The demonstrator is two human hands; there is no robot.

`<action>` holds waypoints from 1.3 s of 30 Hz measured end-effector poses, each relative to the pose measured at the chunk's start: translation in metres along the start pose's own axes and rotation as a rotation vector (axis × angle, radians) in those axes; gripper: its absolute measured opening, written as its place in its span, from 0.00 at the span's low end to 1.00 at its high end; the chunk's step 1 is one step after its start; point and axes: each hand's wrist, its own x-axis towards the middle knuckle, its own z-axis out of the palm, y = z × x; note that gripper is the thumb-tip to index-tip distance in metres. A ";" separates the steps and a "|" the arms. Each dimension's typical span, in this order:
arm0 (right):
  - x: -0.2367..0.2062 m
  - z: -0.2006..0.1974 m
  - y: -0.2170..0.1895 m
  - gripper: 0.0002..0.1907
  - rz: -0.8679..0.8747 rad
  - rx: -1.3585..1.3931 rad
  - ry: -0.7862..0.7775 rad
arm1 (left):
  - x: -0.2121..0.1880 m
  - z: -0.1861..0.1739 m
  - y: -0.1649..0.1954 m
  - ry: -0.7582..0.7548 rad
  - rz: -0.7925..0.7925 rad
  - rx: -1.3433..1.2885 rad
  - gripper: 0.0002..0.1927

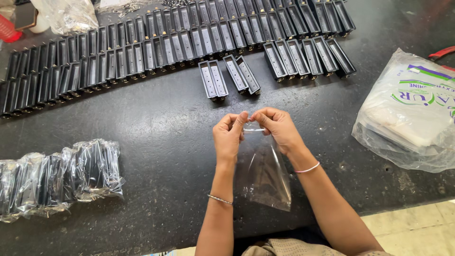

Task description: The person repeatedly picks up small black rectangular components from a table, places each into a clear plastic bag, and seals the bag. The person then places the sealed bag onto a growing stack of similar packages. The process is repeated multiple times.

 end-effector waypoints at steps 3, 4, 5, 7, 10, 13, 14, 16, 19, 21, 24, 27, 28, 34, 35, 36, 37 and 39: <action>-0.001 -0.006 0.001 0.12 0.138 0.171 -0.118 | 0.007 -0.004 -0.011 -0.100 -0.098 -0.318 0.15; -0.002 -0.008 0.002 0.13 0.187 0.220 -0.152 | 0.007 -0.005 -0.014 -0.139 -0.116 -0.436 0.15; -0.002 -0.010 0.002 0.13 0.201 0.216 -0.193 | 0.008 -0.007 -0.015 -0.132 -0.165 -0.499 0.13; -0.003 -0.014 0.001 0.13 0.230 0.208 -0.273 | 0.010 -0.012 -0.012 -0.117 -0.264 -0.627 0.10; -0.007 -0.020 -0.006 0.14 0.308 0.273 -0.426 | 0.011 -0.024 0.000 -0.152 -0.449 -0.722 0.13; -0.011 -0.016 -0.015 0.14 0.273 0.277 -0.470 | 0.009 -0.030 0.012 -0.132 -0.441 -0.835 0.10; -0.012 -0.014 -0.018 0.15 0.235 0.307 -0.409 | 0.007 -0.032 0.014 -0.180 -0.411 -0.839 0.12; -0.014 -0.010 -0.025 0.16 0.156 0.365 -0.287 | 0.005 -0.034 0.017 -0.277 -0.349 -0.846 0.16; -0.020 -0.008 -0.030 0.13 0.086 0.571 -0.416 | 0.001 -0.035 0.014 -0.447 -0.322 -0.885 0.20; -0.019 -0.010 -0.032 0.14 0.193 0.545 -0.353 | 0.004 -0.039 0.014 -0.451 -0.284 -0.932 0.21; -0.019 -0.015 -0.026 0.21 0.202 0.539 -0.558 | 0.005 -0.052 0.016 -0.485 -0.295 -1.007 0.19; -0.020 -0.021 -0.015 0.23 0.272 0.290 -0.653 | 0.010 -0.060 0.017 -0.535 -0.392 -1.025 0.17; -0.020 -0.023 -0.012 0.23 0.317 0.162 -0.638 | 0.011 -0.060 0.016 -0.553 -0.433 -1.022 0.17; -0.021 -0.015 -0.008 0.19 -0.082 0.432 -0.640 | 0.013 -0.055 -0.002 -0.222 -0.462 -0.648 0.07; -0.022 -0.011 -0.011 0.18 -0.053 0.505 -0.571 | 0.017 -0.055 -0.001 -0.143 -0.401 -0.574 0.06; -0.023 -0.007 -0.016 0.18 -0.022 0.575 -0.499 | 0.020 -0.053 0.000 -0.066 -0.341 -0.503 0.06; -0.025 -0.003 -0.021 0.17 0.009 0.642 -0.426 | 0.021 -0.054 0.001 0.013 -0.282 -0.433 0.07; -0.028 0.010 -0.028 0.13 -0.138 0.553 -0.367 | 0.017 -0.069 0.012 0.305 -0.085 -0.467 0.07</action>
